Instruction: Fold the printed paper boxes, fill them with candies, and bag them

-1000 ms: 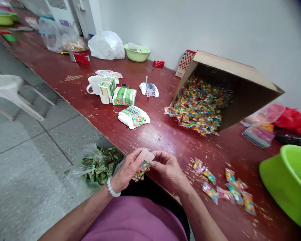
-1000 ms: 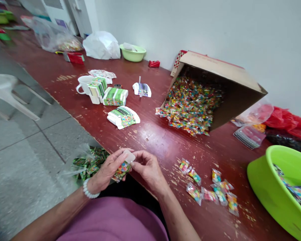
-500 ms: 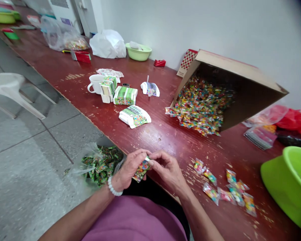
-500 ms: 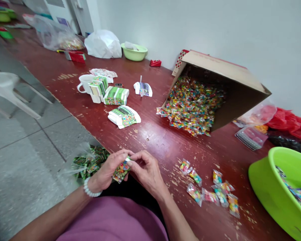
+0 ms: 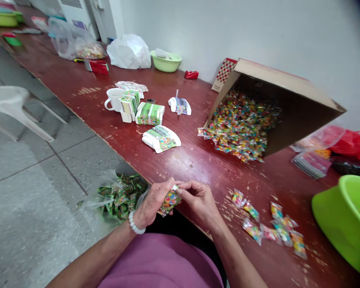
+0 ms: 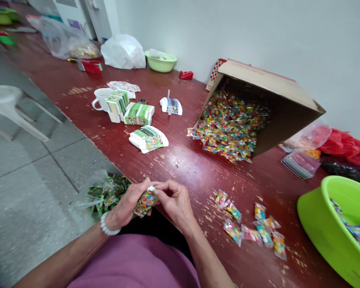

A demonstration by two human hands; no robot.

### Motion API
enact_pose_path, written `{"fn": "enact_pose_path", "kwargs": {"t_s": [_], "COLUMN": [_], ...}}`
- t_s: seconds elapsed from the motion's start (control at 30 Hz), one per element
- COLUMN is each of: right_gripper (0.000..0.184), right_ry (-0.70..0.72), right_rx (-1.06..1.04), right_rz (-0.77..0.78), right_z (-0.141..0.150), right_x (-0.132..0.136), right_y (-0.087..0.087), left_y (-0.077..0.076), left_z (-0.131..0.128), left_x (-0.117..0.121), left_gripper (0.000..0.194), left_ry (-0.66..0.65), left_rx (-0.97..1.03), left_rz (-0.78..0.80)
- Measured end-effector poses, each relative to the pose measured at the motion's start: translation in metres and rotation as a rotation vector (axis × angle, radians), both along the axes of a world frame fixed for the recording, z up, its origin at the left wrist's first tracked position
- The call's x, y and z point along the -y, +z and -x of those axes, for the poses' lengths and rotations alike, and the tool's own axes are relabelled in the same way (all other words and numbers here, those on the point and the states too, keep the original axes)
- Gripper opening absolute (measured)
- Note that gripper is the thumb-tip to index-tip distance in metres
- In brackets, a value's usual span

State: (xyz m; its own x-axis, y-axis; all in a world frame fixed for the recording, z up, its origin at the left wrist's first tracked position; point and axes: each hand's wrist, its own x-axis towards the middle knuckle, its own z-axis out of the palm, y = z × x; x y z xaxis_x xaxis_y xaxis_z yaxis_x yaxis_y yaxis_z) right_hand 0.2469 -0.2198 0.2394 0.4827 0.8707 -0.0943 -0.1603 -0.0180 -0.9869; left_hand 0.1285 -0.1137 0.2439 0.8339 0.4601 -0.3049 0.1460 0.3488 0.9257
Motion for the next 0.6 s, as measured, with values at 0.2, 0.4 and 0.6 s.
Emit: {"fn": "enact_pose_path", "kwargs": {"t_s": [0.2, 0.4, 0.6], "right_gripper": [0.023, 0.087, 0.078], "right_ry": [0.074, -0.02, -0.011], "right_rx": [0.714, 1.236, 1.392], "right_rz": [-0.047, 0.142, 0.106], "right_z": [0.006, 0.033, 0.028], "right_x": [0.01, 0.014, 0.007], "right_y": [0.005, -0.008, -0.011], "left_y": [-0.012, -0.021, -0.02], "left_z": [-0.003, -0.012, -0.009], "left_x": [-0.004, 0.007, 0.011], "left_gripper": [0.033, 0.022, 0.038], "left_ry": [0.142, 0.323, 0.349], "left_rx": [0.054, 0.199, 0.215], "left_rz": [0.251, 0.476, 0.507]}}
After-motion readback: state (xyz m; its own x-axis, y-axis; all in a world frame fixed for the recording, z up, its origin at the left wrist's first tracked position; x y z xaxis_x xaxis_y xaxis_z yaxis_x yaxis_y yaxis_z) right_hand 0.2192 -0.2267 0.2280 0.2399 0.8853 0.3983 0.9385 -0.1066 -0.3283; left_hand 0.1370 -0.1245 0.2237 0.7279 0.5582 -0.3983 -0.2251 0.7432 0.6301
